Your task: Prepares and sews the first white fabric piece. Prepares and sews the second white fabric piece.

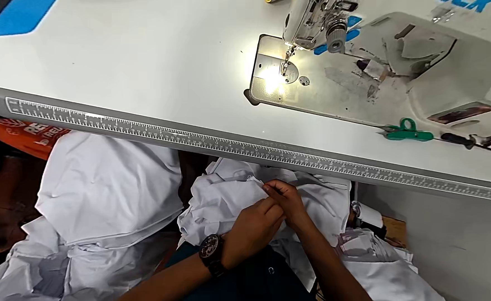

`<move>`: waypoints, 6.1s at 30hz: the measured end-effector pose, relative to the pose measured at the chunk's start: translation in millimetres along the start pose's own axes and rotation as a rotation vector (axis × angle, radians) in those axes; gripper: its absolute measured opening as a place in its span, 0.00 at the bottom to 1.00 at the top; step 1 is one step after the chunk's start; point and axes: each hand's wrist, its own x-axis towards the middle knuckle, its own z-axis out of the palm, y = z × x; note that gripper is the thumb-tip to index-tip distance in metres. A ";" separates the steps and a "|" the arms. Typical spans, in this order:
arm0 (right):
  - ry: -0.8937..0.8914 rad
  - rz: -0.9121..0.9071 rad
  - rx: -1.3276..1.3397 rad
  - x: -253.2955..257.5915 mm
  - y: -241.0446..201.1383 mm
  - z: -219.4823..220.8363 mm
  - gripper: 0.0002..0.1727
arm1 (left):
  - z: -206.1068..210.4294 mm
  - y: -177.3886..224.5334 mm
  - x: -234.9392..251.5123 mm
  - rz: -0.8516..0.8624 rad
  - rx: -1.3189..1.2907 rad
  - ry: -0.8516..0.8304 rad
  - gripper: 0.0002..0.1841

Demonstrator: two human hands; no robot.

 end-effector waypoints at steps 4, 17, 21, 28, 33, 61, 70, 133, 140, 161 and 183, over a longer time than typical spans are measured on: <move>-0.010 0.082 0.017 -1.2 13.9 -5.7 0.11 | -1.5 -9.0 -6.4 0.114 -0.212 -0.294 0.13; 0.018 -0.432 -0.148 9.8 8.7 -7.2 0.06 | -75.1 -81.3 27.8 -0.200 -0.444 -0.238 0.15; 0.053 -0.480 -0.212 9.7 3.8 -8.0 0.07 | -78.2 -78.7 31.3 -0.207 -0.473 -0.215 0.11; 0.052 -0.503 -0.262 12.2 -2.6 -7.6 0.07 | -83.3 -76.2 33.4 -0.275 -0.395 -0.215 0.08; 0.051 -0.587 -0.339 16.0 -8.3 -6.9 0.06 | -81.6 -70.8 31.6 -0.362 -0.369 -0.147 0.04; 0.122 -0.285 -0.144 1.8 -5.1 22.6 0.07 | -81.1 -65.3 12.5 -0.606 -0.364 -0.106 0.04; 0.109 -0.481 -0.400 11.5 -1.4 7.8 0.07 | -79.6 -68.1 6.9 -0.531 -0.286 -0.067 0.04; 0.643 -0.539 -0.557 87.4 -175.0 19.8 0.12 | -196.3 -36.3 237.9 0.159 0.567 -0.113 0.11; 0.599 -0.184 -0.909 120.8 -165.3 -6.9 0.15 | -146.5 -108.7 268.8 0.063 0.162 -0.170 0.09; 0.504 -0.020 -0.962 138.1 -182.1 -11.8 0.18 | -152.5 -134.1 292.7 0.193 0.152 -0.152 0.08; 0.555 -0.007 -1.023 144.3 -181.6 -5.6 0.17 | -151.7 -143.4 298.1 0.125 0.153 -0.153 0.09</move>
